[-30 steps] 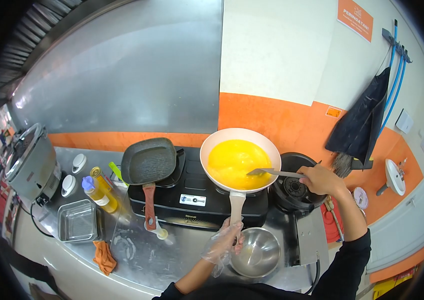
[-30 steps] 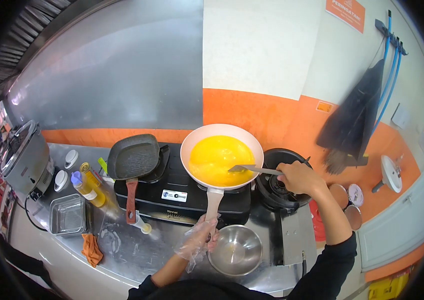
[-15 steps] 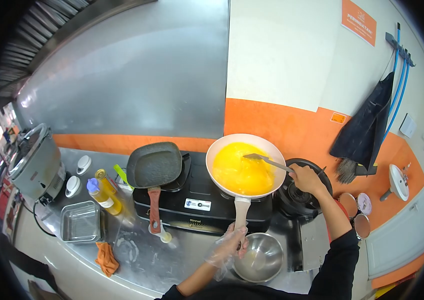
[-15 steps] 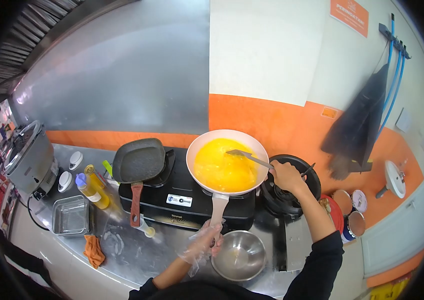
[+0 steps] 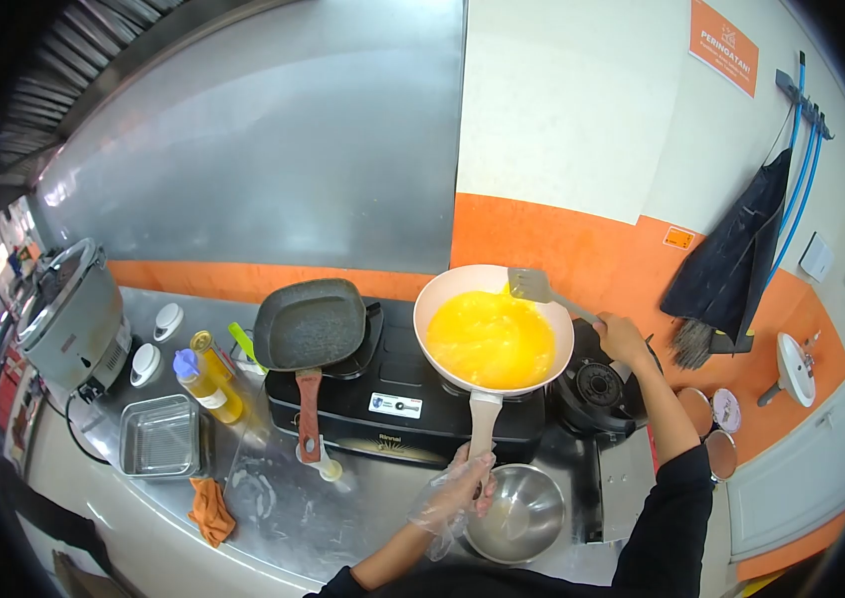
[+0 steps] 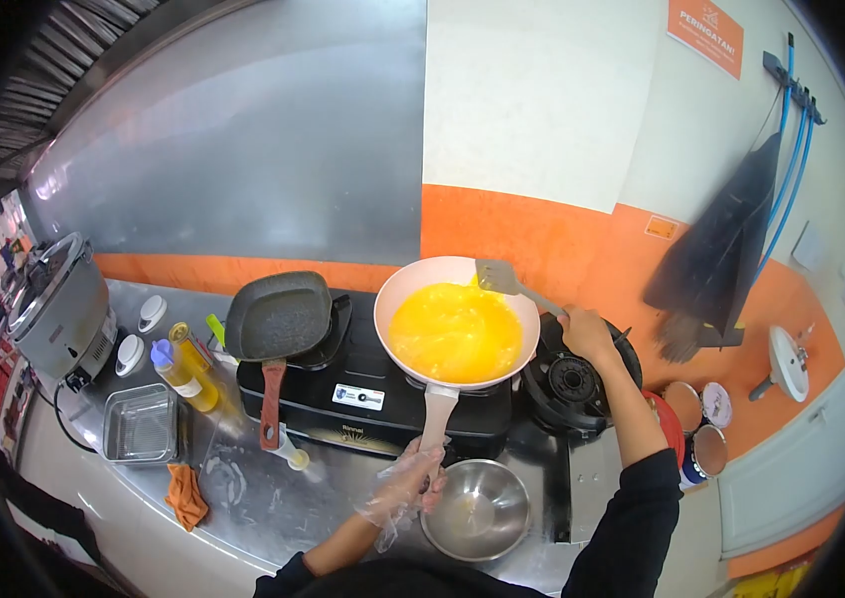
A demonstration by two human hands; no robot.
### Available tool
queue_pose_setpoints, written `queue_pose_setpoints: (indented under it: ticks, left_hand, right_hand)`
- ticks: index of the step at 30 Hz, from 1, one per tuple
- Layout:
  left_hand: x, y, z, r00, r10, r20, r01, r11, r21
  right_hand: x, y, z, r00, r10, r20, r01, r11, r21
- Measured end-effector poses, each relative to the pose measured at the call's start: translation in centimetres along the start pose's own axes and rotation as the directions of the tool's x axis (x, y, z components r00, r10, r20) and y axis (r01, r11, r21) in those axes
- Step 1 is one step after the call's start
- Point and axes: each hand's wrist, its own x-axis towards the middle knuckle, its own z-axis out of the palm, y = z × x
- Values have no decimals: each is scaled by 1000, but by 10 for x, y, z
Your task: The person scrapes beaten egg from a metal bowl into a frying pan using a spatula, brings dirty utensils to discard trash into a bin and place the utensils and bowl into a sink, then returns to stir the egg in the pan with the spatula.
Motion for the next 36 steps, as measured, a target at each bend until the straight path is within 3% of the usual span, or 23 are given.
queue_pose_setpoints:
  ticks: [10,15,19,21,25,27,32,36]
  left_hand:
    - [5,-6,-4,1000,9,8,-9,1000,-14]
    - [2,-3,-1,1000,12,1,-12,1000,-17]
    - [2,-3,-1,1000,18,3,-18,1000,-24]
    - [3,-3,-1,1000,5,-2,-5,1000,-13]
    - [2,-1,0,1000,-9,-16,9,1000,-1]
    - [2,-1,0,1000,-6,1,6,1000,-19]
    - [3,-2,-2,1000,4,17,-4,1000,7]
    - [2,-1,-1,1000,-6,11,6,1000,4]
  right_hand:
    - [-46,-55,-51,1000,-9,-6,8,994,-105]
    - [-84,-88,-103,990,-140,-1,137,969,-204]
    - [-106,-105,-137,984,-177,19,176,957,-229]
    - [-112,-111,-147,982,-168,91,189,926,-327]
    - [-116,-109,-142,967,-234,102,255,896,-363]
    - [-114,-106,-129,934,-343,101,357,882,-307]
    - [-110,-111,-98,933,-355,58,353,873,-336]
    - [-100,-119,-85,946,-286,155,323,880,-347]
